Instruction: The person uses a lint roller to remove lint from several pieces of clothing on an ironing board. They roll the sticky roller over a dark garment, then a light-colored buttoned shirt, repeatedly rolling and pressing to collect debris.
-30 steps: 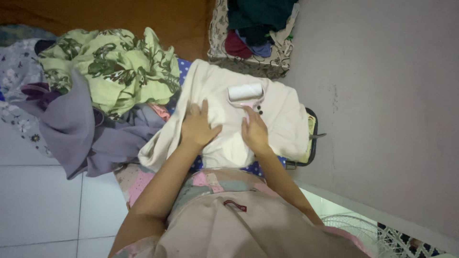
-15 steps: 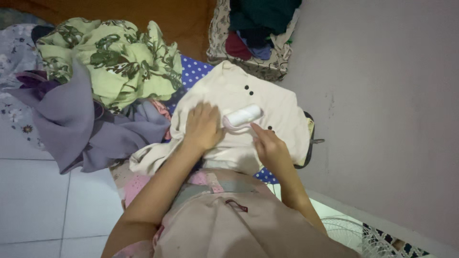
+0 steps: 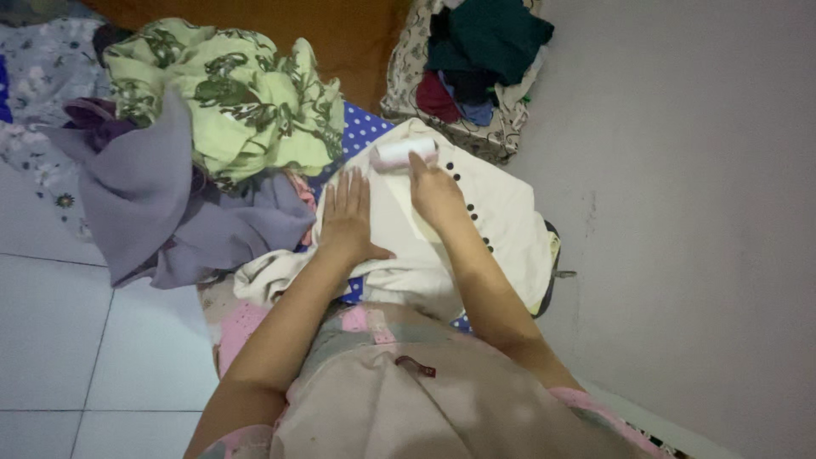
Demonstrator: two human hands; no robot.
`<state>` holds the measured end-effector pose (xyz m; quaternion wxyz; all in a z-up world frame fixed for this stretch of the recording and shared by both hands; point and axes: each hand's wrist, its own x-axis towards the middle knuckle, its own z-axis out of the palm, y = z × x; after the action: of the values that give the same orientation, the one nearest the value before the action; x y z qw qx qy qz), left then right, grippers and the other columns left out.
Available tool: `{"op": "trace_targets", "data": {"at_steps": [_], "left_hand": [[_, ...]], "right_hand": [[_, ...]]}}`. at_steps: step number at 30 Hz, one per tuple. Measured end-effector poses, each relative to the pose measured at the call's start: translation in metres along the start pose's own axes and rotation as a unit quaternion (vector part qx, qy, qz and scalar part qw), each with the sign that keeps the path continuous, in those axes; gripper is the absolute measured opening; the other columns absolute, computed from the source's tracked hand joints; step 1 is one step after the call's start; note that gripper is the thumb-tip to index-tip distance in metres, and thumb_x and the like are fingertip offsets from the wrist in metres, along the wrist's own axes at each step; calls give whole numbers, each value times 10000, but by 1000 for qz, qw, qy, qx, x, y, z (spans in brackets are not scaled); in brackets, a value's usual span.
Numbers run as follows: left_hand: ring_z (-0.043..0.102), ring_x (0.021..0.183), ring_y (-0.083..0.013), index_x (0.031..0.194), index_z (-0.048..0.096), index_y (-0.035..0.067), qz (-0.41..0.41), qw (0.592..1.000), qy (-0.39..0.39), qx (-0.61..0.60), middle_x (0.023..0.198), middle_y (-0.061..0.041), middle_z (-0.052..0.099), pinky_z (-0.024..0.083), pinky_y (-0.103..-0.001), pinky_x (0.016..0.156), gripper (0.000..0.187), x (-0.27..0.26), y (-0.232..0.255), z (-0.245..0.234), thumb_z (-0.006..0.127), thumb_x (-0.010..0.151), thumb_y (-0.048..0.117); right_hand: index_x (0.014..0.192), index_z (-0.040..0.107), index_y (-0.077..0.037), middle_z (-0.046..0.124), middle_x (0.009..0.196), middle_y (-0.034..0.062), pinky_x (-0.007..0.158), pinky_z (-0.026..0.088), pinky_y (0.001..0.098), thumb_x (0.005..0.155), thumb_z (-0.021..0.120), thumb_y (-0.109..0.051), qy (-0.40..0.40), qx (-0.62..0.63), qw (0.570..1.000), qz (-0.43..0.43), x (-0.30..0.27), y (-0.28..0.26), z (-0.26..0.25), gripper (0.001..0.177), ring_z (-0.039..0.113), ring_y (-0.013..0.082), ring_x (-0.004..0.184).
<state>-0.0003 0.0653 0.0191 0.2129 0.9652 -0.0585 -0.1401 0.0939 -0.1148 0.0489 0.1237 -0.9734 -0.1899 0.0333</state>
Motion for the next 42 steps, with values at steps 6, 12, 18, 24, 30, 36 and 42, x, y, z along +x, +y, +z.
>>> {"op": "trace_targets", "data": {"at_steps": [6,12,18,24,30,36,42], "left_hand": [[-71,1564,-382,1595,64,-38,-21,999,-18,-26,1697,-203,-1,-46,-516,1242,1593,0,-1,-7,890,462,718],[-32,1585,-375,1604,79,-41,-9,998,20,-65,1719,-201,12,-15,-525,1259,1626,3,-7,3,919,402,661],[-59,1568,-408,1599,39,-27,7,998,-36,-55,1687,-236,-32,-39,-582,1231,1653,10,-13,-4,959,386,615],[-70,1564,-420,1605,25,1,7,998,-35,-43,1693,-243,-58,-49,-598,1227,1648,8,-10,-3,953,397,628],[-81,1567,-421,1588,4,-49,-3,999,-30,-42,1686,-245,-58,-47,-594,1224,1635,6,-7,-5,926,447,674],[-44,1564,-400,1591,64,-37,-11,997,-8,-81,1695,-203,-20,-15,-545,1247,1589,6,-8,-3,925,447,651],[-79,1567,-392,1598,25,-16,5,998,-40,-53,1705,-201,-51,-18,-563,1237,1608,9,-11,-10,948,436,603]], "right_hand": [[1376,587,-98,693,825,263,682,546,557,988,549,-176,-3,8,1000,9,-2,-7,-5,398,690,457,756],[1423,557,-140,680,851,261,682,537,551,1003,549,-216,-67,34,995,67,-126,-15,-41,427,668,448,736],[1424,561,-130,691,879,242,719,525,559,984,560,-194,-80,55,994,56,-150,-11,-51,445,673,441,783],[1383,590,-104,693,845,266,708,528,557,1000,574,-185,5,66,998,-16,-18,5,2,392,674,459,767],[1383,572,-96,706,896,272,747,542,565,1024,535,-161,26,49,998,-15,54,-11,20,367,697,462,839],[1461,508,-110,670,954,290,688,524,577,1005,529,-180,2,81,995,55,-55,-23,2,462,664,481,786],[1437,541,-162,689,932,231,743,534,523,938,584,-151,-73,88,990,85,-171,-15,-38,500,676,422,830]]}}
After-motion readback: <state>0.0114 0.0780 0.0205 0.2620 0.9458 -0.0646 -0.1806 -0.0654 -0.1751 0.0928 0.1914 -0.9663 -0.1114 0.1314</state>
